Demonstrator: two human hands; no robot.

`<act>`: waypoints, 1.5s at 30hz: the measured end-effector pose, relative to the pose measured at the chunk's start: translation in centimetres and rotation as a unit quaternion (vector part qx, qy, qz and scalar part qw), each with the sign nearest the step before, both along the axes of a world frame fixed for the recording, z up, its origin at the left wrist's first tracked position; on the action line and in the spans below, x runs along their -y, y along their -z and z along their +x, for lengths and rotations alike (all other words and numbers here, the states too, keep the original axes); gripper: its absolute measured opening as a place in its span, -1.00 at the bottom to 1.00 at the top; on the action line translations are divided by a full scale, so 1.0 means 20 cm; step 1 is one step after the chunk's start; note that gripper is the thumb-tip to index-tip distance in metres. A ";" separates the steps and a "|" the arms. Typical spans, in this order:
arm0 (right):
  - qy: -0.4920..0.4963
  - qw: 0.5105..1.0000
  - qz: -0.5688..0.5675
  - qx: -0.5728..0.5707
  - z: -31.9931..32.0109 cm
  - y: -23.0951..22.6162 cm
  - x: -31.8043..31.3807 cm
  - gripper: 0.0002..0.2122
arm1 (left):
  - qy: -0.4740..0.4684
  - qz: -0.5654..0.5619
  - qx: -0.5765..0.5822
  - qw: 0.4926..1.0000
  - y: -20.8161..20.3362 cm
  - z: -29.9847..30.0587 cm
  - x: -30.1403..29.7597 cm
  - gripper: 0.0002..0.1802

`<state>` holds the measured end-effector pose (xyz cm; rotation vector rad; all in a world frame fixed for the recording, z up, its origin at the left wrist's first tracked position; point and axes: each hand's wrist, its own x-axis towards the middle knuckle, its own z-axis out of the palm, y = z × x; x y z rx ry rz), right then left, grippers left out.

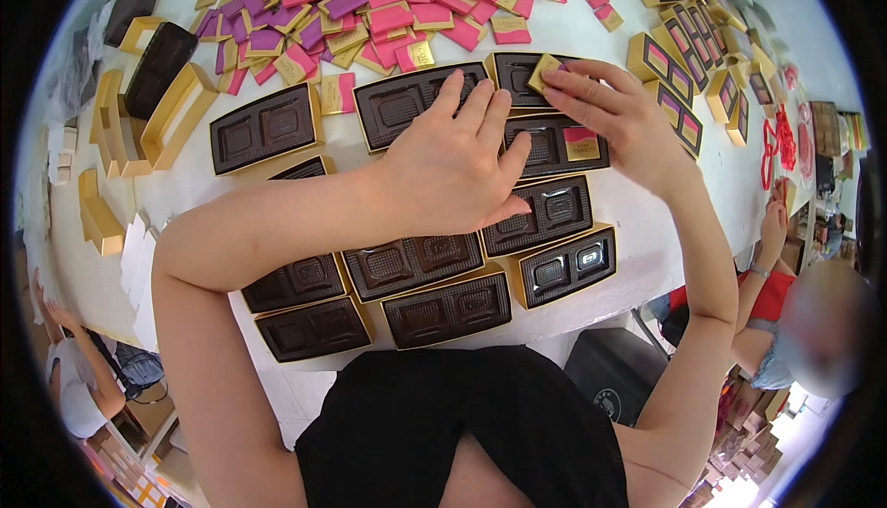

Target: The person assembles cosmetic compact palettes by placing small colored inserts into black plastic trays and then into gold cardboard boxes. The person repeatedly picks up inserts, places them into the trays, and arranges the completed units on the table.

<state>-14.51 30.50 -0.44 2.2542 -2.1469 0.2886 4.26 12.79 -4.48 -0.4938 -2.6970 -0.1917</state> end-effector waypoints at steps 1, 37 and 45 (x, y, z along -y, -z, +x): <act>-0.014 0.999 -0.004 -0.045 0.03 -0.01 0.02 -0.53 | 0.001 0.005 -0.003 1.000 0.01 0.00 0.00 -0.35; 0.097 0.968 -0.132 0.188 0.18 0.00 0.05 -0.59 | -0.265 -0.029 0.007 0.964 -0.11 -0.07 0.87 -0.78; 0.143 0.860 -0.258 0.417 0.23 -0.11 0.04 -0.68 | -0.124 0.564 0.206 0.790 -0.38 -0.11 0.47 -0.75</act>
